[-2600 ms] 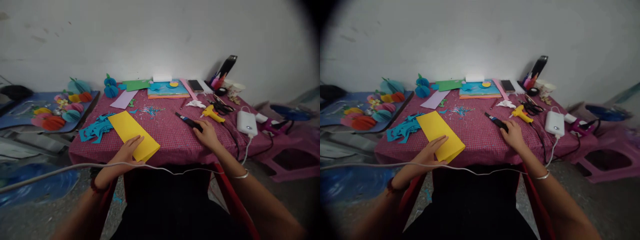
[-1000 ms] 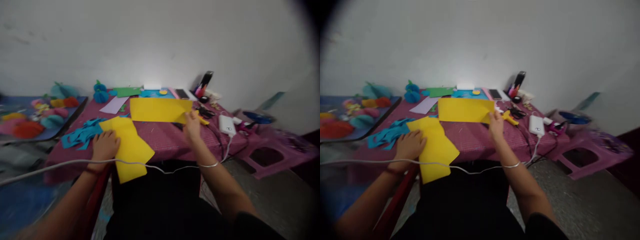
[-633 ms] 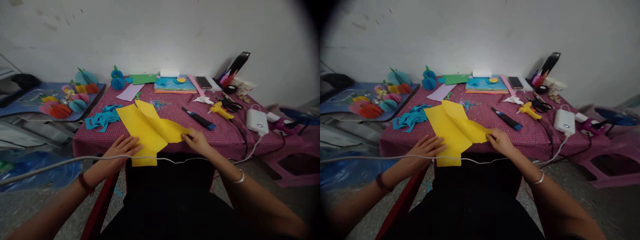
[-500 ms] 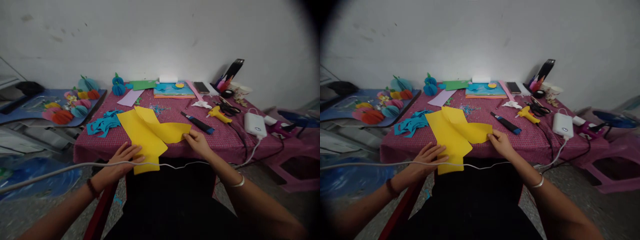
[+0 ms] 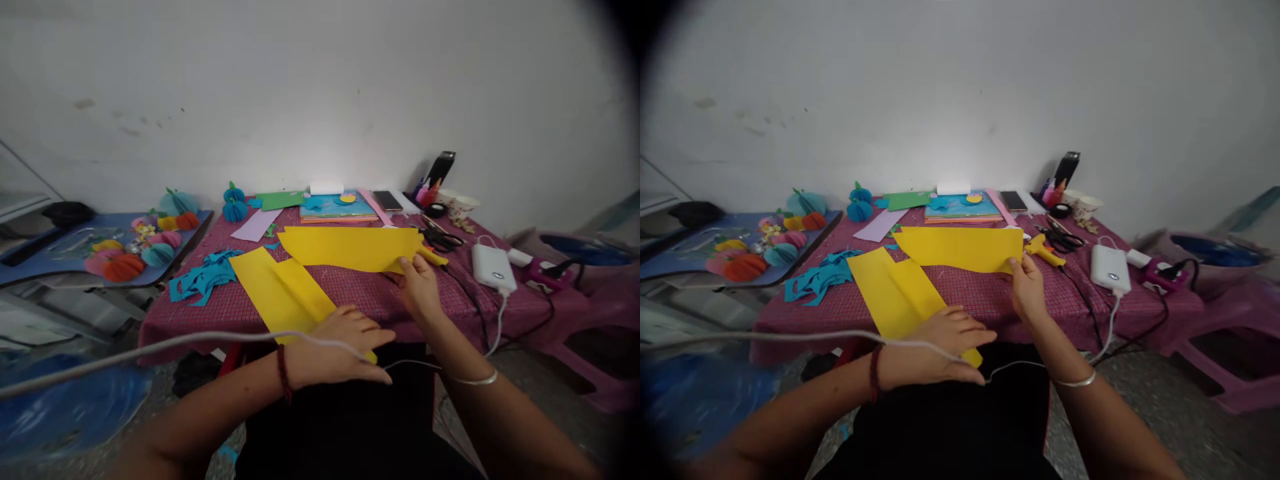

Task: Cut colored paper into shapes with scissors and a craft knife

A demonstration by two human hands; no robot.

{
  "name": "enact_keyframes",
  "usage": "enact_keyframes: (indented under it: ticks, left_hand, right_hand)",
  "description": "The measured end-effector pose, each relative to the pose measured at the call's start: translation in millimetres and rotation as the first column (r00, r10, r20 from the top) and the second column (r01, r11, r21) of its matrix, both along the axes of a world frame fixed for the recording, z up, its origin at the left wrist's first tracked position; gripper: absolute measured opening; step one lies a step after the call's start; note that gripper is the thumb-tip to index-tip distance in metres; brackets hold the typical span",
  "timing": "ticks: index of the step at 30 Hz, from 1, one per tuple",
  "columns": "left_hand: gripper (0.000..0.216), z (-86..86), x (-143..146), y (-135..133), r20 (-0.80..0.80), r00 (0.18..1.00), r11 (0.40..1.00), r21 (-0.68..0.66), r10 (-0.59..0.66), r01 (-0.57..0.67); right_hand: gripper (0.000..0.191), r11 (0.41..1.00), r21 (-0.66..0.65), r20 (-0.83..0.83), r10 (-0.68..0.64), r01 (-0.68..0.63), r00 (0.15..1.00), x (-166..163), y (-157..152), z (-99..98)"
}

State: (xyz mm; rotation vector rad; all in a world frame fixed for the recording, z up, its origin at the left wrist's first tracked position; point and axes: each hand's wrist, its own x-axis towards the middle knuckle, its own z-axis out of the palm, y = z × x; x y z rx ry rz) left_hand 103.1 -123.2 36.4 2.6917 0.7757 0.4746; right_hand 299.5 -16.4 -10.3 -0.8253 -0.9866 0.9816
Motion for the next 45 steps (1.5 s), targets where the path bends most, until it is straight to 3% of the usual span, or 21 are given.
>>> enact_keyframes:
  ticks: [2,3,5,6,8,10,11,13,16,19,22,26,28,30,33,34,36,39,42,43,45]
  left_hand:
    - [0.050,-7.4,3.6,4.9,0.090,0.996,0.960,-0.277,-0.016,0.040]
    - [0.051,-12.9,-1.0,8.3,0.160,0.987,0.902,-0.430,0.032,0.041]
    - [0.056,-24.7,-21.3,15.7,0.332,0.922,0.712,-0.696,0.201,0.095]
    - [0.060,-29.8,-35.8,18.9,0.408,0.871,0.625,-0.764,0.273,0.161]
    - [0.065,-36.2,-70.4,22.9,0.490,0.790,0.521,-0.813,0.368,0.261]
    - [0.076,-36.6,-106.4,24.3,0.489,0.795,0.416,-0.846,0.359,0.332]
    - [0.079,-35.1,-122.6,24.8,0.446,0.820,0.345,-0.880,0.359,0.327]
    - [0.066,-31.0,-147.0,27.5,0.411,0.781,0.286,-0.908,0.470,0.306]
    - [0.036,-27.4,-158.7,39.0,0.343,0.626,0.207,-0.937,0.700,0.282]
    - [0.044,-29.2,-148.1,58.4,0.223,0.544,0.103,-0.965,0.809,0.243]
    - [0.046,-34.5,-132.9,81.0,0.144,0.460,0.105,-0.988,0.876,0.110]
    - [0.035,-41.0,-120.7,109.1,0.232,0.371,0.214,-0.973,0.899,0.089]
    - [0.032,-40.9,-118.2,117.8,0.285,0.346,0.264,-0.958,0.894,0.108]
    - [0.030,-38.3,-118.4,120.1,0.325,0.327,0.300,-0.946,0.887,0.127]
    - [0.028,-34.6,-125.5,113.0,0.350,0.304,0.321,-0.936,0.886,0.142]
    - [0.028,-34.4,-129.7,109.2,0.347,0.296,0.318,-0.937,0.890,0.144]
    - [0.027,-35.9,-139.6,102.2,0.338,0.267,0.310,-0.940,0.903,0.144]
    - [0.034,-40.6,-153.3,96.7,0.344,0.207,0.320,-0.937,0.916,0.141]
    - [0.035,-43.8,-160.4,97.9,0.359,0.170,0.336,-0.930,0.918,0.147]
    - [0.032,-44.3,-161.4,99.1,0.364,0.161,0.342,-0.928,0.917,0.151]
    - [0.027,-44.6,-162.2,101.4,0.378,0.149,0.355,-0.921,0.914,0.157]
  right_hand:
    - [0.019,0.999,0.048,0.034,0.020,-0.021,0.999,8.1,-2.6,4.9]
    - [0.018,0.997,0.075,0.070,0.032,-0.037,0.997,10.9,-6.2,7.2]
    - [0.017,0.990,0.120,0.208,0.049,-0.075,0.977,13.5,-17.5,11.4]
    - [0.017,0.985,0.141,0.304,0.052,-0.099,0.951,13.2,-24.7,13.2]
    - [0.018,0.964,0.190,0.506,0.069,-0.188,0.860,10.1,-40.4,15.8]
    - [0.023,0.910,0.237,0.656,0.108,-0.339,0.747,4.5,-54.4,15.9]
    - [0.025,0.873,0.258,0.703,0.125,-0.415,0.700,1.3,-60.0,14.8]
    - [0.028,0.800,0.299,0.762,0.129,-0.520,0.635,-5.1,-68.1,10.1]
    - [0.031,0.735,0.319,0.810,0.116,-0.598,0.575,-12.3,-74.5,0.2]
    - [0.035,0.698,0.296,0.853,0.114,-0.652,0.509,-16.2,-79.6,-7.8]
    - [0.035,0.658,0.266,0.890,0.113,-0.704,0.442,-18.8,-87.3,-10.1]
    - [0.037,0.618,0.187,0.937,0.122,-0.764,0.328,-16.9,-94.3,-1.9]
    - [0.045,0.626,0.132,0.967,0.090,-0.768,0.240,-9.7,-87.4,5.2]
    - [0.057,0.722,0.127,0.981,0.012,-0.680,0.196,3.0,-69.8,10.6]
    - [0.058,0.937,0.205,0.973,-0.164,-0.282,0.159,27.5,-30.5,8.7]
    - [0.055,0.969,0.197,0.979,-0.184,-0.152,0.092,34.9,-17.6,5.2]
    - [0.050,0.988,0.150,0.988,-0.151,-0.029,-0.035,45.7,3.4,-4.0]
    - [0.043,0.993,0.115,0.987,-0.114,0.003,-0.111,50.4,19.0,-13.9]
    - [0.041,0.992,0.122,0.992,-0.122,0.011,-0.017,45.4,18.3,-12.3]
    - [0.040,0.994,0.109,0.991,-0.109,-0.002,0.071,41.8,14.9,-9.6]
    - [0.036,0.996,0.042,0.944,-0.012,-0.085,0.331,31.0,3.6,-2.0]
